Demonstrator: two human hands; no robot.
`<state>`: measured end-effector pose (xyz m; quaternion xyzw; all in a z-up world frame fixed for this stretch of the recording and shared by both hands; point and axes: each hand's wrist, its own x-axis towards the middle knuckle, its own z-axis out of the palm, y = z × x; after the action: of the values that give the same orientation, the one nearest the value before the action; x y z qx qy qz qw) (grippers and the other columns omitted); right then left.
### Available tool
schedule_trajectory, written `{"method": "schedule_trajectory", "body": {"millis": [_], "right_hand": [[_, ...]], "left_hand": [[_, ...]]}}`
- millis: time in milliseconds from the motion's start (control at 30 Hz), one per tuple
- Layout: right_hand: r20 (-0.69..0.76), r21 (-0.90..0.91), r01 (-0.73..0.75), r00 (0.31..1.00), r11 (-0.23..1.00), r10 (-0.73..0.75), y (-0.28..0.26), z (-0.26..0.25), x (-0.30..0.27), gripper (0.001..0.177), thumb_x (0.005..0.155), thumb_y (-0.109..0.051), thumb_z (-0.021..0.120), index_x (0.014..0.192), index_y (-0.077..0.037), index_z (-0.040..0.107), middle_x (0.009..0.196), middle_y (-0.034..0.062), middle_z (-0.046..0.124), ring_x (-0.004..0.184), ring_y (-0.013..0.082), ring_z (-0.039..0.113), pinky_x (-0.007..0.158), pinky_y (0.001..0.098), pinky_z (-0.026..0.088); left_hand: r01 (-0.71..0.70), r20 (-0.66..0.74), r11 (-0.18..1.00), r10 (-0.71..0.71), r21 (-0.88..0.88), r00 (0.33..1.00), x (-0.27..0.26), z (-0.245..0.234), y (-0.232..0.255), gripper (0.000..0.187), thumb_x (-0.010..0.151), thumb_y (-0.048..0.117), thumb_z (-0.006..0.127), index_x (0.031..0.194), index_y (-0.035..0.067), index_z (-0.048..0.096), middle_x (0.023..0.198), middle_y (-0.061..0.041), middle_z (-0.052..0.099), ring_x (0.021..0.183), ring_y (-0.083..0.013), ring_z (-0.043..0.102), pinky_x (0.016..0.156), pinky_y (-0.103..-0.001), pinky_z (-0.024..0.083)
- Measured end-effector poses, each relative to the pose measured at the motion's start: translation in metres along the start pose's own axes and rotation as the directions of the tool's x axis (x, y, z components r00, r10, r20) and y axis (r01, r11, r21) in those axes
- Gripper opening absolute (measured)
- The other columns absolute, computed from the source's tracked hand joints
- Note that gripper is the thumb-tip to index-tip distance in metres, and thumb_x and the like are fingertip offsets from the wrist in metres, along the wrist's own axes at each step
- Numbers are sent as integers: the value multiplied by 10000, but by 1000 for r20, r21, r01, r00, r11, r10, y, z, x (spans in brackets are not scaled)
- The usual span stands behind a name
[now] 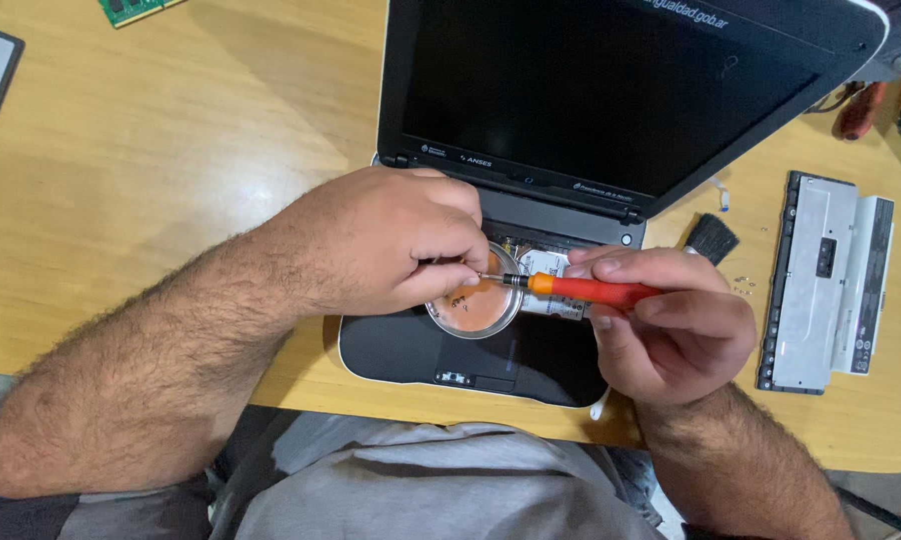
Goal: The person uses a screwdriver to remove screws from the internal components of a disassembled laptop. They place the screws into a small metal tin and continue unscrewing various parts of the laptop's internal chassis.
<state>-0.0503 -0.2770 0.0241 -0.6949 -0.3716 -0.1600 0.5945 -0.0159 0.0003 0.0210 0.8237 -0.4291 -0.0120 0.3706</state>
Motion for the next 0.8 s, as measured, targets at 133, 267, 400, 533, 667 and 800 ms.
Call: {"method": "schedule_trajectory", "body": {"millis": [133,267,400,533,667,800], "right_hand": [[9,18,30,1000,999,-30,4,-3,-1,241,936,21,633,1003,-72,421,1084,247,613,972,356,736,893,521,734],[27,-3,62,998,998,-62,4,-3,0,263,920,6,658,1007,-77,424,1065,246,622,954,334,734,875,503,730],[55,-15,121,991,993,-120,4,-9,-4,419,871,-40,734,1081,-84,373,1033,277,631,875,380,747,813,492,731],[57,-46,116,992,992,-113,1,-14,-7,360,845,-156,769,939,-79,430,1015,236,653,927,333,749,807,441,747],[91,-36,142,986,989,-138,0,-17,-9,348,885,-134,752,1053,-91,451,1074,262,642,1005,347,745,830,460,749],[118,-6,105,988,994,-103,2,-21,-15,386,950,-30,688,1263,-103,474,1142,310,640,1017,428,770,911,507,714]], "left_hand": [[31,24,999,-31,-12,999,2,-2,4,111,958,238,611,928,240,717,886,32,630,823,-230,620,649,-390,492],[90,53,996,-90,-8,995,3,-2,6,109,935,267,632,895,240,730,869,43,639,814,-211,624,610,-388,490],[76,26,997,-76,-4,997,5,0,9,107,913,248,646,854,214,729,828,35,639,759,-218,619,576,-400,480],[97,35,995,-96,-26,995,5,1,13,122,905,227,611,844,239,717,840,48,626,759,-201,618,590,-379,489],[89,50,995,-87,-35,995,7,1,16,111,911,235,616,858,211,710,855,33,644,788,-204,626,585,-383,483],[-9,-19,996,8,-92,1000,11,-2,18,46,858,159,605,820,169,629,807,-18,603,752,-256,599,627,-406,460]]}}
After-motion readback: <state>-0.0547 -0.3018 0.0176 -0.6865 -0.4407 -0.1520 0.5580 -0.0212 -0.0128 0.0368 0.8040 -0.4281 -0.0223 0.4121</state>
